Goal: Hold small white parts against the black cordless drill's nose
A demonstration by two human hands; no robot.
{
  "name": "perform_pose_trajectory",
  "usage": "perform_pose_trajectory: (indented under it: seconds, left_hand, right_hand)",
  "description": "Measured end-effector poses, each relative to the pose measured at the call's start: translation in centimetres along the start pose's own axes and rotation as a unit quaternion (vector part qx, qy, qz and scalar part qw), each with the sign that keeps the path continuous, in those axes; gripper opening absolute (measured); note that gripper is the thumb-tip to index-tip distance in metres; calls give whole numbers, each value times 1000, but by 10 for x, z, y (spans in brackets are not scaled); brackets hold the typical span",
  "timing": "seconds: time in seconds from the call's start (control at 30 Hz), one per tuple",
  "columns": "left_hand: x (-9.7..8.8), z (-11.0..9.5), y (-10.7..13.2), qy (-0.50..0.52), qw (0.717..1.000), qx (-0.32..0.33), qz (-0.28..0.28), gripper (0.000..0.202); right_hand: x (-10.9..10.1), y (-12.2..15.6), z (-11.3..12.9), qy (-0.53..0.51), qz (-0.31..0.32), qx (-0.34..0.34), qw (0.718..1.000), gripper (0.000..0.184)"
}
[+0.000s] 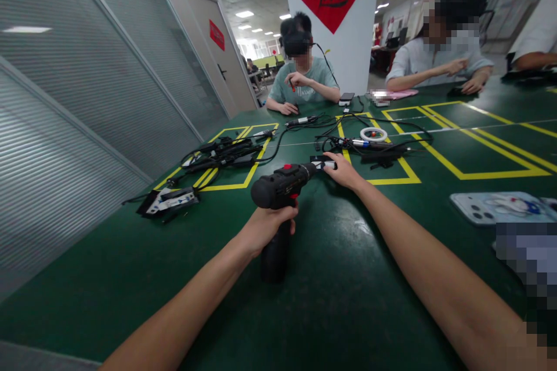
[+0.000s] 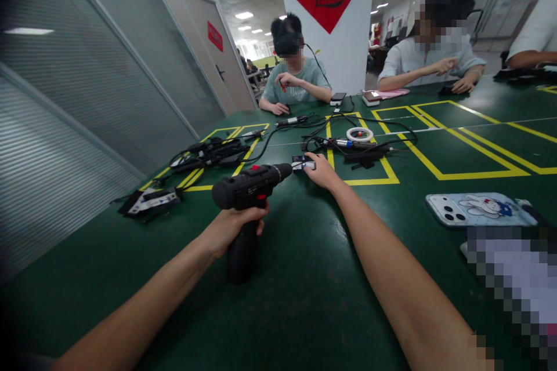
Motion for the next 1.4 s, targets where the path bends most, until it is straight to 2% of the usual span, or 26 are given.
perform_pose_trajectory:
  seconds: [1.4]
  left_hand:
    - [-1, 2, -1, 14, 1000, 9, 2, 17]
  right_hand:
    - [0, 0, 2, 9, 5, 13, 1000, 52]
Point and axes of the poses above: each hand's wrist, its own y-axis away from the middle knuckle, its own x-axis out of the palm, z = x × y, the point moved 4 cm from there along -y, towards the middle knuckle, and after that the axes turned 14 degrees about -y, right-handed, at the moved point
